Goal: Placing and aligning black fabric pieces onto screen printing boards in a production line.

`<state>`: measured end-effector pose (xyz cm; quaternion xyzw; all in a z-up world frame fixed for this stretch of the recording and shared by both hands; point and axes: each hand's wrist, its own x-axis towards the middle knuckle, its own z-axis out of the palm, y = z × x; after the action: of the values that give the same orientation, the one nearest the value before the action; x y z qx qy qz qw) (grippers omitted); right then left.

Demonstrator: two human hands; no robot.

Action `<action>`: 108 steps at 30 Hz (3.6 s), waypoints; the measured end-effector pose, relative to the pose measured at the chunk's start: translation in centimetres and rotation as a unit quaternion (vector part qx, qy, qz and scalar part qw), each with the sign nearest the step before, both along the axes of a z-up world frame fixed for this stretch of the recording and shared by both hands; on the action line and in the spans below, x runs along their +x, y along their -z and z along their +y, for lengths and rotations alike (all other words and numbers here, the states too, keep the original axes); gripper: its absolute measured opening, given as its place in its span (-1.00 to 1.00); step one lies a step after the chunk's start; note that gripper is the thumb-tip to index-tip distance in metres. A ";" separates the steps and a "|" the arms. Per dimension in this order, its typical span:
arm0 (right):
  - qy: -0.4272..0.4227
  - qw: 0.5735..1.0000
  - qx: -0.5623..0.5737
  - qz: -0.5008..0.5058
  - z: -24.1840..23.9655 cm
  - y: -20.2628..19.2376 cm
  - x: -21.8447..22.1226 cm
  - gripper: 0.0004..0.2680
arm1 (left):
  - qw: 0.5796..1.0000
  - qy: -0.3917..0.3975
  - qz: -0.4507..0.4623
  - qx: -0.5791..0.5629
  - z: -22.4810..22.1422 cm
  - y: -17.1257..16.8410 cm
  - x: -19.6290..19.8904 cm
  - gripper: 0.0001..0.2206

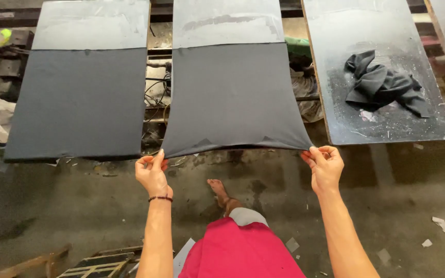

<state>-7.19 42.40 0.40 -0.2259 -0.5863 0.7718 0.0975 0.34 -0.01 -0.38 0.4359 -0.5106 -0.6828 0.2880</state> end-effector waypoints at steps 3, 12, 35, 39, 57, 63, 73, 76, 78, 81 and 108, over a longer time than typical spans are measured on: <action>-0.004 1.000 -0.002 -0.001 0.1 0.6 0.5 -0.84 | 1.000 0.005 -0.004 -0.003 -0.3 0.0 0.6 -0.63; -0.048 0.994 0.091 -0.048 -0.3 1.5 1.4 -0.79 | 0.988 0.028 -0.103 -0.114 -2.5 8.4 0.3 -0.64; -0.296 0.872 0.381 0.080 -7.1 -4.4 -10.6 -0.86 | 0.844 0.196 -0.073 -0.494 0.1 -3.0 -13.8 -0.79; -0.227 0.899 0.367 0.074 -7.2 -3.6 -19.2 -0.83 | 0.879 0.178 -0.078 -0.434 -5.5 0.4 -26.5 -0.83; -0.152 0.962 0.226 0.015 -5.2 2.3 -38.0 -0.74 | 0.858 0.122 -0.164 -0.472 -6.7 1.5 -34.5 -0.80; -0.122 0.975 0.176 0.058 -4.3 4.3 -39.5 -0.72 | 0.825 0.108 -0.202 -0.516 -7.5 1.3 -35.3 -0.81; -0.092 0.969 0.229 0.008 -5.5 7.1 -39.0 -0.72 | 0.717 0.119 -0.163 -0.667 -9.8 2.9 -35.6 -0.82; -0.108 0.965 0.240 -0.016 -6.3 0.9 -35.9 -0.70 | 0.710 0.206 -0.102 -0.665 -5.4 -3.1 -32.8 -0.77; -0.086 0.961 0.262 -0.010 -4.0 -1.6 -33.8 -0.75 | 0.719 0.230 -0.092 -0.649 -3.0 -4.0 -30.9 -0.75; -0.019 0.920 0.390 0.037 1.4 -3.8 -30.1 -0.80 | 0.758 0.241 -0.081 -0.600 0.8 -4.8 -26.8 -0.73; -0.166 0.949 0.137 0.232 21.2 -29.3 -8.3 -0.80 | 0.723 0.546 0.289 -0.309 40.1 -20.6 -19.6 -0.67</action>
<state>-15.44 63.62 29.75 0.0757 -0.6766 0.7206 0.1314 -19.25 40.07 20.19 -0.2500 -0.7354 -0.6189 0.1172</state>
